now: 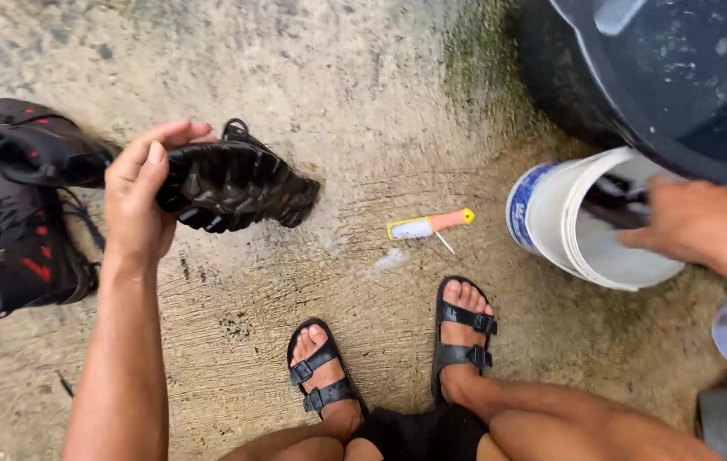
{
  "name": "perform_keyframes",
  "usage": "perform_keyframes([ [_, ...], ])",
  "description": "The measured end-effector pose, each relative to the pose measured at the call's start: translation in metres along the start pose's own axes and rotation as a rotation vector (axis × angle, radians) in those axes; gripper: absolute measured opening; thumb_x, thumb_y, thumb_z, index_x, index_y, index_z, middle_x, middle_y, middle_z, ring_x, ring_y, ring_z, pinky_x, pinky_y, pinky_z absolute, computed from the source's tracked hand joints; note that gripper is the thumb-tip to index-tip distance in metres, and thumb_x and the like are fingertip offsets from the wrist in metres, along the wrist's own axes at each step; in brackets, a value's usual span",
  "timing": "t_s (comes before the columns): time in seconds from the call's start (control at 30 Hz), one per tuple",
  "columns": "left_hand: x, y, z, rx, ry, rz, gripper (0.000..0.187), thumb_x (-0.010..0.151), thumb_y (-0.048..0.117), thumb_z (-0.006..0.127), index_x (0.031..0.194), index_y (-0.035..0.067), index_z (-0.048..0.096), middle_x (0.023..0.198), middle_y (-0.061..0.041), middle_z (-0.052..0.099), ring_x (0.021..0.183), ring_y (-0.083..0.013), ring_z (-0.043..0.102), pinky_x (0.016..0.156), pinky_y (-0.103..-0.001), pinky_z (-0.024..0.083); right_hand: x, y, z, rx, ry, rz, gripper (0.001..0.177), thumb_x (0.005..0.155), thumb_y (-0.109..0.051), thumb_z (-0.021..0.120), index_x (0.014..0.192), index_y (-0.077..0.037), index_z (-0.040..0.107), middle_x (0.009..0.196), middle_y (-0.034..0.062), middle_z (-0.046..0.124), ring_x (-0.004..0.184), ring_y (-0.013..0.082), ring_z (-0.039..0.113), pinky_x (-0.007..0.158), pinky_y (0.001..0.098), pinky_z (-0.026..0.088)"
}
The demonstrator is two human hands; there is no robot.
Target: The person removes the laces from a black hiking boot, wets the boot with water from a container, scrubs it with a brush and soap, rinses the boot, and then re-laces it.
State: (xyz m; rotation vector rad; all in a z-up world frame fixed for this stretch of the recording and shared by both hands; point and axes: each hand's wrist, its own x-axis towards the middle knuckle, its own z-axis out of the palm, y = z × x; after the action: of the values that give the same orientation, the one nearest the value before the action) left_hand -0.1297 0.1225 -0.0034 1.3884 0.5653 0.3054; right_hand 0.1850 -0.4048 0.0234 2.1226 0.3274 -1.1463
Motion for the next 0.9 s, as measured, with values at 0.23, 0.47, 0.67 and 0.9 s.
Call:
perform_keyframes([
  [0.23, 0.024, 0.008, 0.015, 0.364, -0.077, 0.187, 0.028, 0.110, 0.021, 0.043, 0.130, 0.010, 0.059, 0.132, -0.009, 0.064, 0.128, -0.0213, 0.057, 0.111, -0.035, 0.043, -0.171, -0.085, -0.115, 0.214, 0.618, -0.471, 0.096, 0.065, -0.057, 0.080, 0.145, -0.017, 0.045, 0.104, 0.0123, 0.072, 0.091, 0.0341, 0.073, 0.075, 0.0455, 0.055],
  [0.47, 0.034, -0.036, 0.045, -0.031, 0.241, 0.121, 0.065, 0.105, 0.050, 0.024, 0.119, 0.005, 0.070, 0.118, -0.011, 0.074, 0.114, -0.0193, 0.066, 0.103, -0.030, 0.050, -0.154, -0.324, -0.140, 0.771, 1.005, -1.054, 0.066, 0.102, -0.042, 0.056, 0.155, -0.008, 0.036, 0.148, 0.0254, 0.053, 0.131, 0.0411, 0.057, 0.104, 0.0522, 0.046],
  [0.67, 0.027, -0.014, 0.036, -0.223, 0.299, 0.131, 0.072, 0.110, 0.053, 0.019, 0.107, 0.011, 0.077, 0.111, -0.011, 0.077, 0.108, -0.0208, 0.070, 0.107, -0.031, 0.046, -0.158, -0.408, -0.068, 1.037, 1.104, -1.053, 0.067, 0.103, -0.036, 0.055, 0.163, -0.018, 0.032, 0.114, 0.0277, 0.060, 0.104, 0.0522, 0.064, 0.083, 0.0560, 0.055],
  [0.9, 0.029, -0.043, 0.055, -0.036, 0.442, 0.199, 0.066, 0.112, 0.053, 0.015, 0.101, 0.015, 0.068, 0.093, -0.004, 0.067, 0.095, -0.0160, 0.062, 0.098, -0.031, 0.046, -0.143, -0.412, -0.109, 1.105, 1.356, -0.861, 0.064, 0.107, -0.039, 0.066, 0.162, -0.030, 0.035, 0.112, 0.0186, 0.064, 0.096, 0.0417, 0.070, 0.081, 0.0447, 0.056],
])
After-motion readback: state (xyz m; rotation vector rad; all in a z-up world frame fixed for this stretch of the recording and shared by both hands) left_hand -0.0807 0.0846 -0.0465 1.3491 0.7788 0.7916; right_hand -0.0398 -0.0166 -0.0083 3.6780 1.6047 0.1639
